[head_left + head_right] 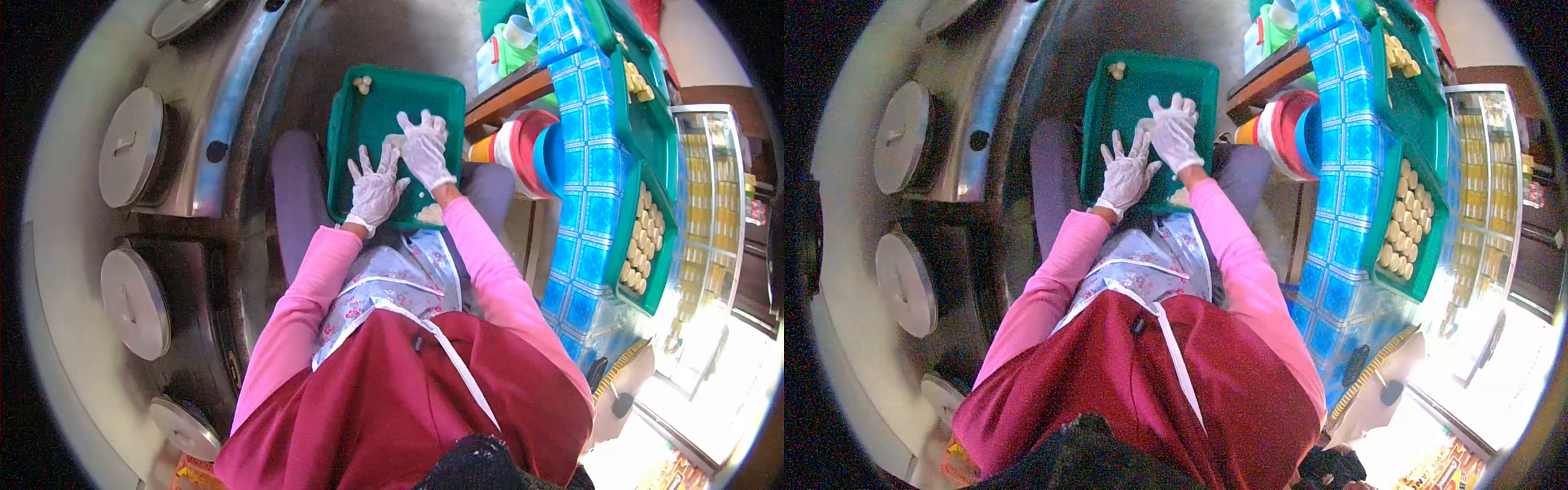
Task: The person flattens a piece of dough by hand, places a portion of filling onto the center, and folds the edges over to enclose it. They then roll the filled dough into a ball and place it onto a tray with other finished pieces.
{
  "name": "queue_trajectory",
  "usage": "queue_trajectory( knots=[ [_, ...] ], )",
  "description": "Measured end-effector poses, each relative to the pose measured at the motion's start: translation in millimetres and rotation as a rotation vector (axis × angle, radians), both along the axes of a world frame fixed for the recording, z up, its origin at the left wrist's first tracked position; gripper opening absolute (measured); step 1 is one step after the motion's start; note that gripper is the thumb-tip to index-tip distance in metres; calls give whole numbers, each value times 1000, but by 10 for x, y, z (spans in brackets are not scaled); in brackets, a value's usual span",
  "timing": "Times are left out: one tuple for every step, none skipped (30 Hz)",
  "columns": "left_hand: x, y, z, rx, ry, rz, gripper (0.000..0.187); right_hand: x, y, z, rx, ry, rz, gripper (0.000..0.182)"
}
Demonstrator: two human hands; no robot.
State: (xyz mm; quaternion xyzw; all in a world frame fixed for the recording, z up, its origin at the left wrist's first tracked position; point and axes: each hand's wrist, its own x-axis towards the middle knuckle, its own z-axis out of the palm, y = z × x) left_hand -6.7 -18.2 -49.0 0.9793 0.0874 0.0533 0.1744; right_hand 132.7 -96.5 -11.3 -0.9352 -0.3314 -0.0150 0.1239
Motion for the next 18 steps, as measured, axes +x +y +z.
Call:
queue_trajectory(
  knots=[
    [16,6,25,-4,6,2,72,61,82,-40,-31,1,-21,66],
    [17,1,30,-10,13,7,72,100,159,-63,-77,7,-41,67],
    [24,1,38,-17,14,9,72,155,254,-81,-120,9,-58,69],
    [27,9,39,-22,15,11,72,222,355,-104,-161,9,-75,71],
    [7,3,36,-32,21,12,72,266,428,-133,-147,78,-80,74],
    [8,4,30,-41,14,14,72,272,469,-169,-150,43,-32,71],
    [12,5,30,-51,6,16,72,257,508,-162,-153,8,17,68],
    [5,5,28,-63,-1,18,72,232,530,-157,-158,-27,66,64],
    [0,13,24,-59,38,6,71,201,528,-150,-218,-6,111,61],
    [-5,18,25,-61,44,2,70,146,502,-156,-241,-24,166,60],
    [-5,25,28,-63,49,-3,70,98,466,-154,-263,-42,220,59],
    [-5,30,31,-64,54,-10,70,54,420,-150,-284,-61,271,58],
    [-2,34,42,-65,48,-6,70,22,353,-147,-213,-70,281,46],
    [3,36,52,-66,43,-3,70,58,311,-177,-204,-104,261,40],
    [-6,27,62,-68,41,0,70,89,261,-216,-196,-135,240,35],
    [6,28,62,-73,7,9,71,129,216,-230,-186,-170,220,31],
    [23,28,58,-77,-27,17,72,116,174,-18,-126,-115,169,26],
    [-3,2,51,-84,-55,24,73,80,116,111,75,-101,76,23]
  ],
)
